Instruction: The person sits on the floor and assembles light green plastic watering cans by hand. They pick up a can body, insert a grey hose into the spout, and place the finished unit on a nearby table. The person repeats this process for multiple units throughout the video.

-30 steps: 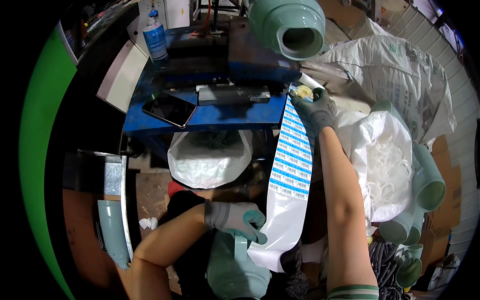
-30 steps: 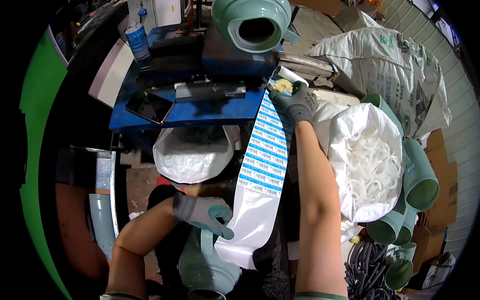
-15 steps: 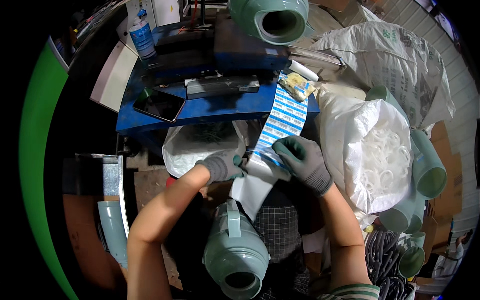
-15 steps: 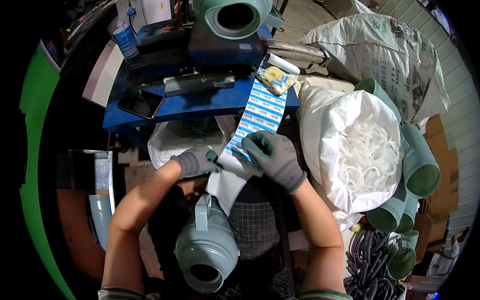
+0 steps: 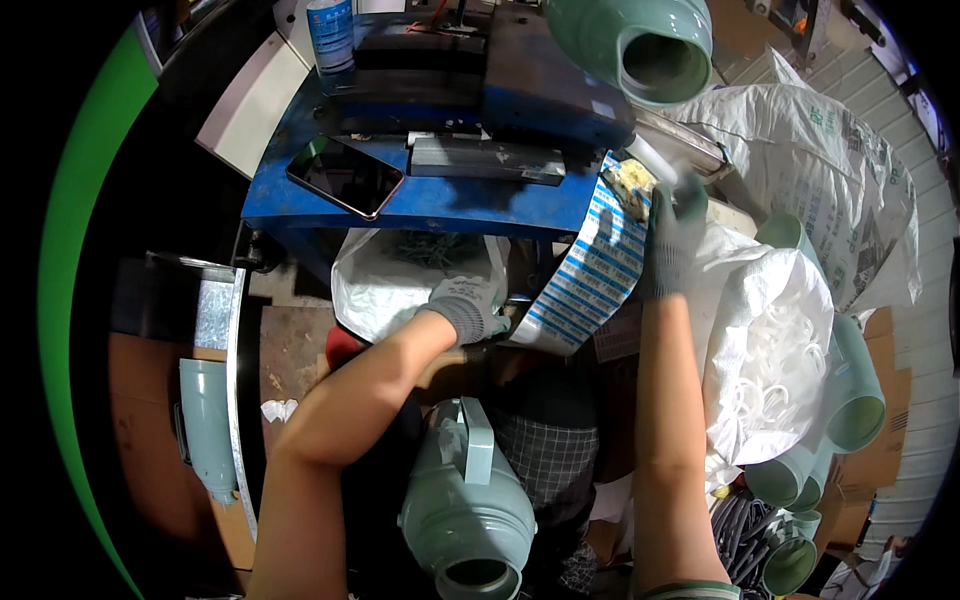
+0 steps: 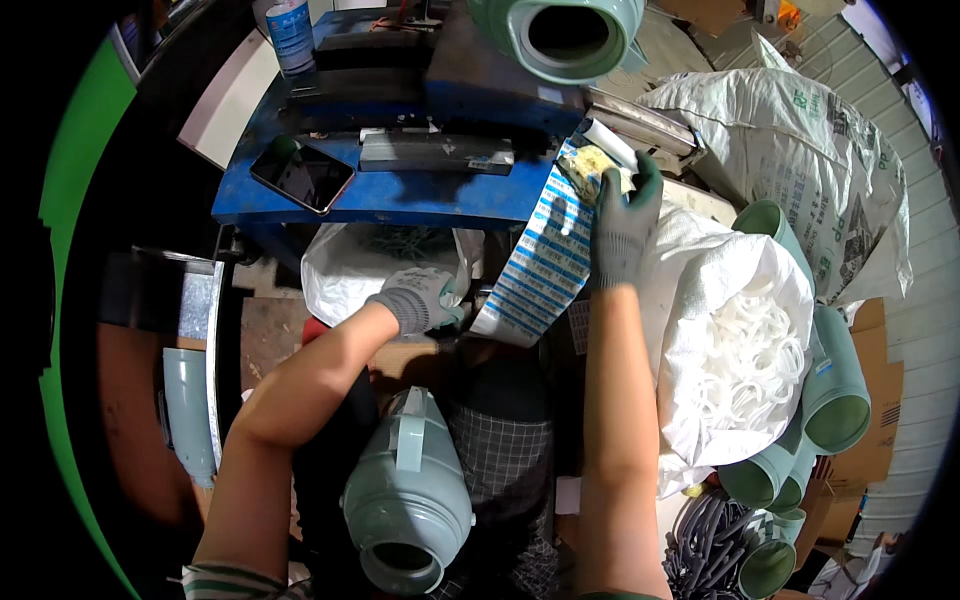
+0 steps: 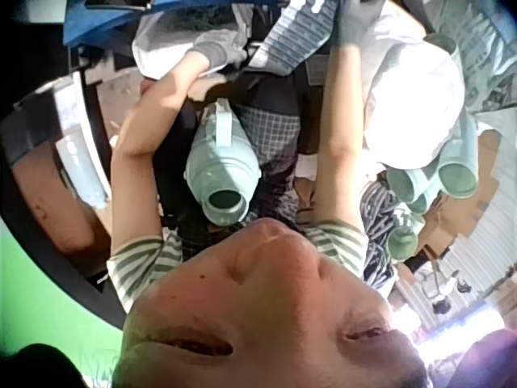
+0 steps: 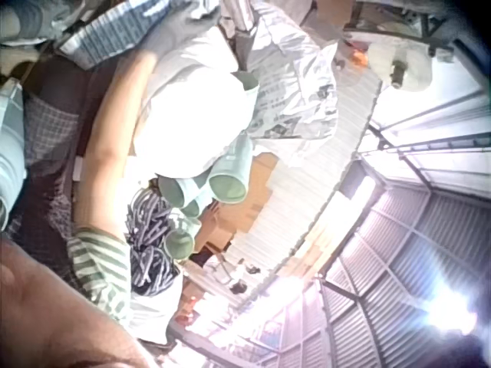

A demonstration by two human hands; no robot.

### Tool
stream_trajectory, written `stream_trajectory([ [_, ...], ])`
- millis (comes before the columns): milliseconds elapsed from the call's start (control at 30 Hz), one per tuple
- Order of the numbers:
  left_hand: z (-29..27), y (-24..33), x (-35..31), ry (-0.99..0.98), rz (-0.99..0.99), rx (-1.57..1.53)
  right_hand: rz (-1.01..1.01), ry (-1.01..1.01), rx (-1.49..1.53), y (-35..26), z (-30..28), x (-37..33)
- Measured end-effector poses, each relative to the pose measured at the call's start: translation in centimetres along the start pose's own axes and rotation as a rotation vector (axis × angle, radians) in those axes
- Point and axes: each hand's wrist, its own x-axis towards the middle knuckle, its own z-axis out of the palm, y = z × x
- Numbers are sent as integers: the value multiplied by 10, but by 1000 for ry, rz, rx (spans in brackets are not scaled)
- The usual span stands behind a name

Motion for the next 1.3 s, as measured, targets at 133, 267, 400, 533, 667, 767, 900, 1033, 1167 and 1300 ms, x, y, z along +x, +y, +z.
stream_trajectory([
  [133,1,37,2,-51,79,101,24,-7,-654,122,-20,105],
  [267,-22,24,-19,-218,51,46,222,-211,-288,128,19,110],
  [400,-19,17,-13,-182,83,84,176,-191,-369,108,14,105],
  [533,-22,19,-14,-198,79,42,279,-319,-663,84,14,126],
  [667,-15,20,-9,-203,84,41,303,-359,-719,86,15,128],
  [767,-10,25,-6,-185,113,57,151,-350,-762,112,12,137],
  [900,-7,20,-4,-176,109,37,-9,-310,-799,125,25,119],
  [1033,-14,14,-9,-177,130,-30,51,-377,-816,81,29,110],
  [1167,-11,18,-6,-134,146,-84,72,-474,-1073,63,20,118],
  [1300,-8,10,-2,-211,115,-64,141,-413,-1163,52,37,110],
])
